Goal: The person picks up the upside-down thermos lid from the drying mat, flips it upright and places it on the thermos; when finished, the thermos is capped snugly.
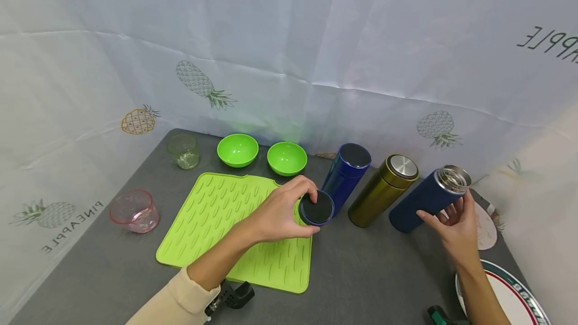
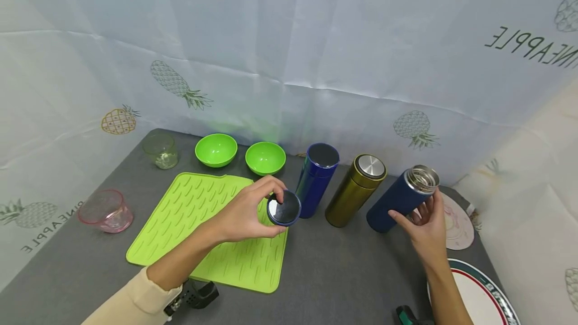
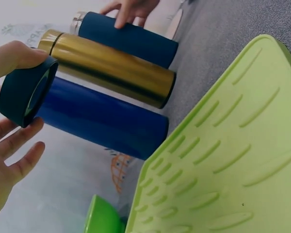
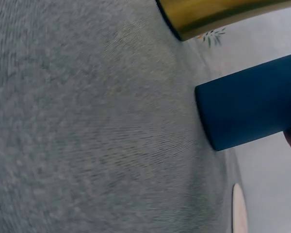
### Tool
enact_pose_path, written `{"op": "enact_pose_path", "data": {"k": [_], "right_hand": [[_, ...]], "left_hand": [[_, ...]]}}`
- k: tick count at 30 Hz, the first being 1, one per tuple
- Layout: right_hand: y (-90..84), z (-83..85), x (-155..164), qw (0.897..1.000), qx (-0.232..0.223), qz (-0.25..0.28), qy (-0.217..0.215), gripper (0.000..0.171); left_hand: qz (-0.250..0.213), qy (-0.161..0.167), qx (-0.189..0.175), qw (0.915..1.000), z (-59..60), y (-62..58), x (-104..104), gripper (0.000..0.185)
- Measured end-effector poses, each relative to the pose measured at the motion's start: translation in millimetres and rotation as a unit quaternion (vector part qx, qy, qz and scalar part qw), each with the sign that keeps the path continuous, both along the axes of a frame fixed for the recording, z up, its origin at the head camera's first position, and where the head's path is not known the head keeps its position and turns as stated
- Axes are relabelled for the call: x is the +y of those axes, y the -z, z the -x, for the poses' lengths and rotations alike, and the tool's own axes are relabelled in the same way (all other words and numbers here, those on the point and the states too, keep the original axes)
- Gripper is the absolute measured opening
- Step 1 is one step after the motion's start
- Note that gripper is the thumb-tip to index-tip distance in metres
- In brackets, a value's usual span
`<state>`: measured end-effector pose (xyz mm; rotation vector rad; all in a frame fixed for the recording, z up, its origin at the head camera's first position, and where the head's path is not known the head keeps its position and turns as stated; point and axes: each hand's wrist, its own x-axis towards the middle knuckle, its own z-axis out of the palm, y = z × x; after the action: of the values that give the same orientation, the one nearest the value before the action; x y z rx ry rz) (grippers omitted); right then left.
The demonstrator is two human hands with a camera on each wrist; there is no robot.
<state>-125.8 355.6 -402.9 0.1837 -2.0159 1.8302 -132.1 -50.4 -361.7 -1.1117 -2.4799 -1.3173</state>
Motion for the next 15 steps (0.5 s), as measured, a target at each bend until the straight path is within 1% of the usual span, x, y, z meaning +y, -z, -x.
{"op": "enact_pose_path", "data": {"k": [5, 8, 10, 15], "right_hand": [[8.7, 3.0, 0.6, 1.000, -0.014, -0.012, 0.021, 0.111], [11.1, 3.3, 0.1, 0.999, -0.013, -0.002, 0.032, 0.110], [11.2, 3.6, -0.6, 0.999, -0.012, 0.003, 0.035, 0.110], [6.9, 0.5, -2.5, 0.999, -0.020, -0.007, 0.048, 0.110]], "left_hand": [[0.001, 0.002, 0.007, 1.0000, 0.7, -0.1, 0.3, 0.044], [0.000, 0.004, 0.008, 1.0000, 1.2, -0.4, 0.9, 0.044], [-0.002, 0.004, 0.007, 1.0000, 1.4, -0.7, 1.1, 0.044], [-0.007, 0.004, 0.008, 0.9999, 1.6, -2.8, 1.1, 0.043]]}}
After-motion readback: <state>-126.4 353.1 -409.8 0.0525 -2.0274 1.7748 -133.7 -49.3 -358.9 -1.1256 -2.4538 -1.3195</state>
